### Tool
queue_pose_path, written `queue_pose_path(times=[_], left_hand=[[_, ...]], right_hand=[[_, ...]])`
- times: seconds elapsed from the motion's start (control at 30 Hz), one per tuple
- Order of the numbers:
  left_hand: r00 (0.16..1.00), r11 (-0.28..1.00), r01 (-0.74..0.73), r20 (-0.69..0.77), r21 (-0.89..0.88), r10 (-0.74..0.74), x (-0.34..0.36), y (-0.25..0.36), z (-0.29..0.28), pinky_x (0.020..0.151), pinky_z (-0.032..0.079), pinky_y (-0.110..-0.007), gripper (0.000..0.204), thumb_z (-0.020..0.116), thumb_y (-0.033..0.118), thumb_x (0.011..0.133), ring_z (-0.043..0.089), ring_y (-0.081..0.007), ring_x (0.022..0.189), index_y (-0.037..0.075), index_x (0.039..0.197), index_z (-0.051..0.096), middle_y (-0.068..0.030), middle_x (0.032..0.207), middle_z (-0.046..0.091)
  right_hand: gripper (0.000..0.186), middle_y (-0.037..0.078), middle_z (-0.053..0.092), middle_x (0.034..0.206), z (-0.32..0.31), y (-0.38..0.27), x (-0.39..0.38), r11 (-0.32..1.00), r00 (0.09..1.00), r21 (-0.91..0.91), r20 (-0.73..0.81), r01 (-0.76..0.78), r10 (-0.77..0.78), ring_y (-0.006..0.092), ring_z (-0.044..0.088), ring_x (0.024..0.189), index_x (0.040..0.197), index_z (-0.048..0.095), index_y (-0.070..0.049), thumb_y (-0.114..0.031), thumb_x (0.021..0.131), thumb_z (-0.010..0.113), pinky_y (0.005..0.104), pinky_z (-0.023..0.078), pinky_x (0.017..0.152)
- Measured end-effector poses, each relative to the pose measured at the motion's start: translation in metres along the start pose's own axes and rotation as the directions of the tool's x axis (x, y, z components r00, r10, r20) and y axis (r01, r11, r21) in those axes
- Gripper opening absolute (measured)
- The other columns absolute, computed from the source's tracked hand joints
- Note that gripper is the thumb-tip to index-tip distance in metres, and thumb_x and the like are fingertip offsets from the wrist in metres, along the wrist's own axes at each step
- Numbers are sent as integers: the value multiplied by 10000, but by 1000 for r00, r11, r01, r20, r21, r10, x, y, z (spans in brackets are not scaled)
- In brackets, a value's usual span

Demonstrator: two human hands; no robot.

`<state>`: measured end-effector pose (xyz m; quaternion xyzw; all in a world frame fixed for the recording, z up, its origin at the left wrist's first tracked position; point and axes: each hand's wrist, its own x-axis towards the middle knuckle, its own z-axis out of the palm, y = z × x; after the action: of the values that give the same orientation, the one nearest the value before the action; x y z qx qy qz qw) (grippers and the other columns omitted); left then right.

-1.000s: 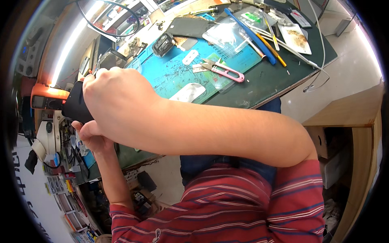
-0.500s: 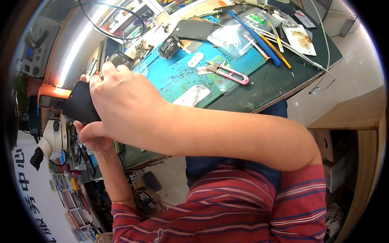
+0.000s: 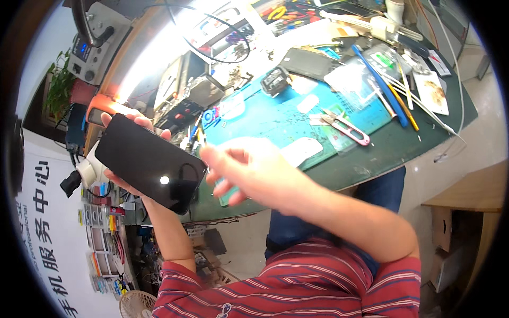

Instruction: The person applies adhesive tape to the back of a smartphone frame, uses a heat gun to warm the edges, and then attaches the back cover. They wipe the cover with a cloth and reattach internal components including the battery and ribbon cables.

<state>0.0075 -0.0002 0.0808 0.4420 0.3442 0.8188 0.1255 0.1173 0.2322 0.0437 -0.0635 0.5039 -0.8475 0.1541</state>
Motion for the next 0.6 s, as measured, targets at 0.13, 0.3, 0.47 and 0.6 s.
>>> queue_pose_path(times=[0.13,0.3,0.47,0.6], left_hand=[[999,998,-7,-41,-68,4,-7,-2,-3,1079,411,-720,887,754,480,887,375,-311,1428,294,1588,244,-149,1522,307],[999,999,45,6,-17,-45,-12,0,-12,1066,423,-721,842,763,443,886,371,-317,1437,294,1568,293,-153,1515,326],[999,996,39,19,-79,-37,-11,-1,-13,1064,414,-731,846,787,395,877,368,-336,1445,294,1560,298,-159,1533,319],[992,995,2,126,-102,11,-9,-1,-17,1076,400,-734,817,788,357,892,355,-339,1453,291,1549,307,-156,1530,318]], right_hand=[[630,157,689,1093,15,27,-4,928,973,327,197,-180,120,196,705,940,1188,629,46,-555,1010,565,302,603,711],[504,136,686,1097,13,30,3,901,982,410,175,-143,76,190,707,940,1188,628,44,-430,1016,621,289,601,726],[385,102,695,1070,21,24,0,926,992,374,123,-57,11,173,705,914,1202,608,44,-265,989,693,283,598,727],[425,102,703,1070,39,29,-6,932,996,362,69,29,-58,140,689,916,1267,548,45,-192,962,724,284,598,729]])
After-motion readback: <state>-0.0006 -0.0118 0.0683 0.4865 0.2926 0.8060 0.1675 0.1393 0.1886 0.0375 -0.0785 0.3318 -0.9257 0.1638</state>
